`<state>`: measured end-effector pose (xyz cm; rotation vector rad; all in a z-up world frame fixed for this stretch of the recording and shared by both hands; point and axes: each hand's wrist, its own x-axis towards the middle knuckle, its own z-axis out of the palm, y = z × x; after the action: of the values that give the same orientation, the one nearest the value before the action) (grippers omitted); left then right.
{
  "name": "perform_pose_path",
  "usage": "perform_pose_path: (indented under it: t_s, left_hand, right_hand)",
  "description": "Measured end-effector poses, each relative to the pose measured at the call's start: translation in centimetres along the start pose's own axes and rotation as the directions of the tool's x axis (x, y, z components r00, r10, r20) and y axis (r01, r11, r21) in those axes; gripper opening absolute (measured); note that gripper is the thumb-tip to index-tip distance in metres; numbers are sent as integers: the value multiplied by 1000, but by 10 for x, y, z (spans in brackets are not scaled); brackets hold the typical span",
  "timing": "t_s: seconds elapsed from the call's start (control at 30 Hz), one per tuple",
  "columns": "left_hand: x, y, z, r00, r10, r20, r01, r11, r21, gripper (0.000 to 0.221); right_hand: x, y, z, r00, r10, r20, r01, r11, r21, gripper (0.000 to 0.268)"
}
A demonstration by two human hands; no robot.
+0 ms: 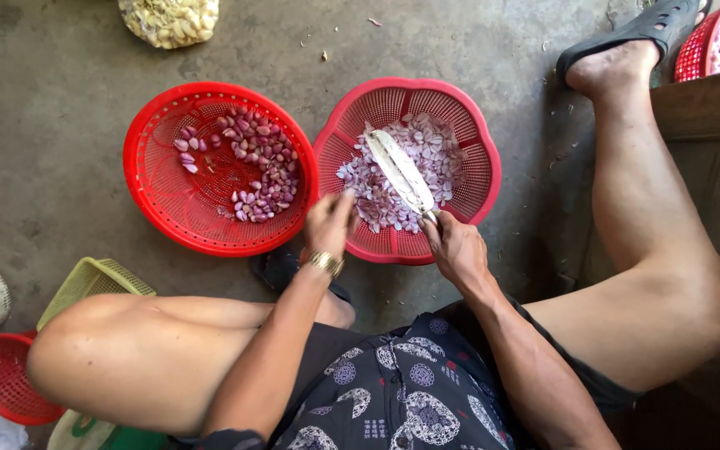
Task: Slicing shallots with a large knife and transferring them between plastic baskets
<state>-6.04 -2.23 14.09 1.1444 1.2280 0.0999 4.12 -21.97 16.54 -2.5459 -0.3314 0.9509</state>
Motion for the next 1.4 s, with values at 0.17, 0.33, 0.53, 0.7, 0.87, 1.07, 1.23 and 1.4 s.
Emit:
perform_pose_path:
  t_s: [0.17, 0.33, 0.53, 0.7, 0.87, 1.07, 1.23, 1.4]
  left_hand:
    - [-29, -9, -30, 881, -472, -24, 437, 833, -340, 62]
    - [48, -76, -45, 849, -508, -145, 356, 754, -552, 71]
    - [34, -94, -24, 878, -476, 51, 472, 841, -265, 128]
    - [62, -148, 3, 890, -438, 125, 448, 788, -422, 55]
    - [45, -98, 2, 922, -355, 156, 387, 805, -449, 94]
    - [62, -102, -49, 923, -372, -95, 158, 594, -789, 107]
    - [122, -158, -65, 937, -325, -130, 62, 519, -853, 61]
    - [76, -127, -57, 971, -232, -60, 135, 738, -661, 76]
  right_hand:
    - [2, 9, 8, 1000, -13, 25, 13, 1000, 20, 40]
    - [2, 14, 12, 1000, -21, -2, 21, 1000, 10, 41]
    - [3, 26, 17, 999, -32, 0, 32, 999, 26, 40]
    - [-1, 24, 19, 998, -69, -12, 69, 996, 63, 39]
    - [-4, 30, 20, 991, -118, -61, 125, 983, 135, 34]
    - [-6, 29, 21, 985, -142, -99, 163, 953, 257, 29]
    - [-35, 37, 8, 967, -216, -133, 253, 869, 425, 28]
    - [-70, 18, -13, 937, -311, -160, 329, 625, 708, 23]
